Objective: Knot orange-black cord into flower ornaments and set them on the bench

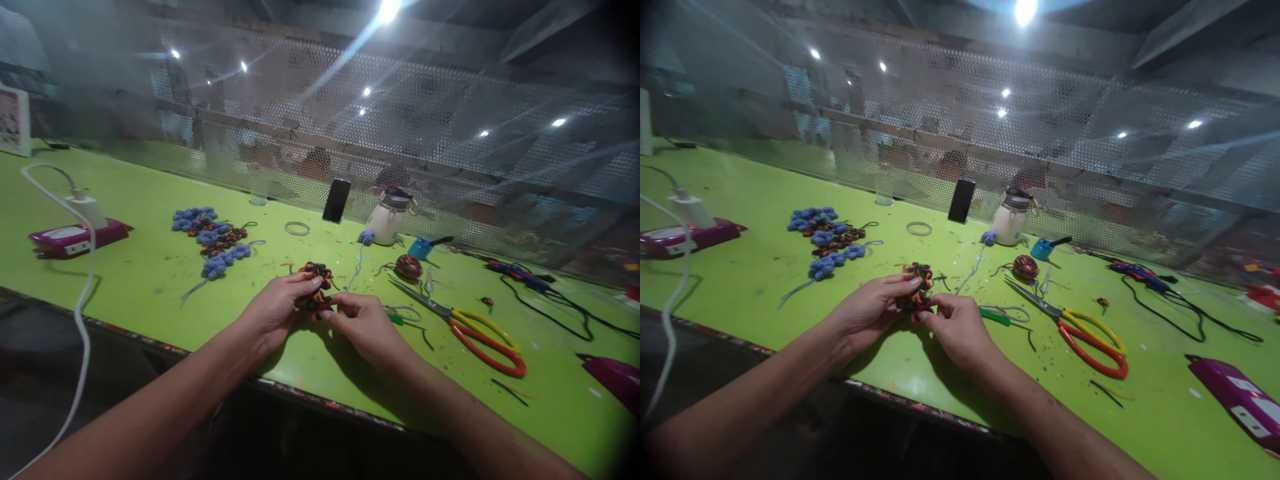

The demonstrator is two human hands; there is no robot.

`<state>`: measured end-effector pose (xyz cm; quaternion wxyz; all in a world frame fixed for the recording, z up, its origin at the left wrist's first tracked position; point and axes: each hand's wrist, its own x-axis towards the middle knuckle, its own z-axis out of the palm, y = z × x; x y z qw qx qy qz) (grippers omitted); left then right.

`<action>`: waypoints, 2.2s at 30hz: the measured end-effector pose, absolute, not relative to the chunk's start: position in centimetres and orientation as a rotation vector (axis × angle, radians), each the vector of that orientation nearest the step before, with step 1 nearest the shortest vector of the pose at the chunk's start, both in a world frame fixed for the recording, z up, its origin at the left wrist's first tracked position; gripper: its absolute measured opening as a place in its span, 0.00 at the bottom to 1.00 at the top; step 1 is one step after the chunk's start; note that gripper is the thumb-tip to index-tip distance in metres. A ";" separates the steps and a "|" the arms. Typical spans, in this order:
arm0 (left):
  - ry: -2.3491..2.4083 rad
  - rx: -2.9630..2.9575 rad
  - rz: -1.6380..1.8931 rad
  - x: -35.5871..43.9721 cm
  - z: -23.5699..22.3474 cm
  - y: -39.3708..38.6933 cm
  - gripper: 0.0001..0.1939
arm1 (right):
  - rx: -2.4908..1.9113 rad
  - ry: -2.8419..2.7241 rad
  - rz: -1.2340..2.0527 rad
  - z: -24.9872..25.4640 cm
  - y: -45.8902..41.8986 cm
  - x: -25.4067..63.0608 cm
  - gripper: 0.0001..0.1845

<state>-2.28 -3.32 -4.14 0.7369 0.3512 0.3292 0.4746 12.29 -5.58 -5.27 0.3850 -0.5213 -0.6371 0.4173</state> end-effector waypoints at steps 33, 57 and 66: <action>0.767 2.396 0.884 -4.4 -3.2 -3.4 0.07 | -1.283 -1.590 1.576 -2.9 -6.0 14.2 0.13; 0.493 2.179 0.749 -3.8 -3.6 -1.9 0.05 | -1.360 -2.125 1.071 -3.6 -4.4 15.7 0.10; 0.554 1.926 0.578 -2.7 -3.8 -1.0 0.07 | -1.380 -2.177 0.870 -4.4 -3.7 16.2 0.09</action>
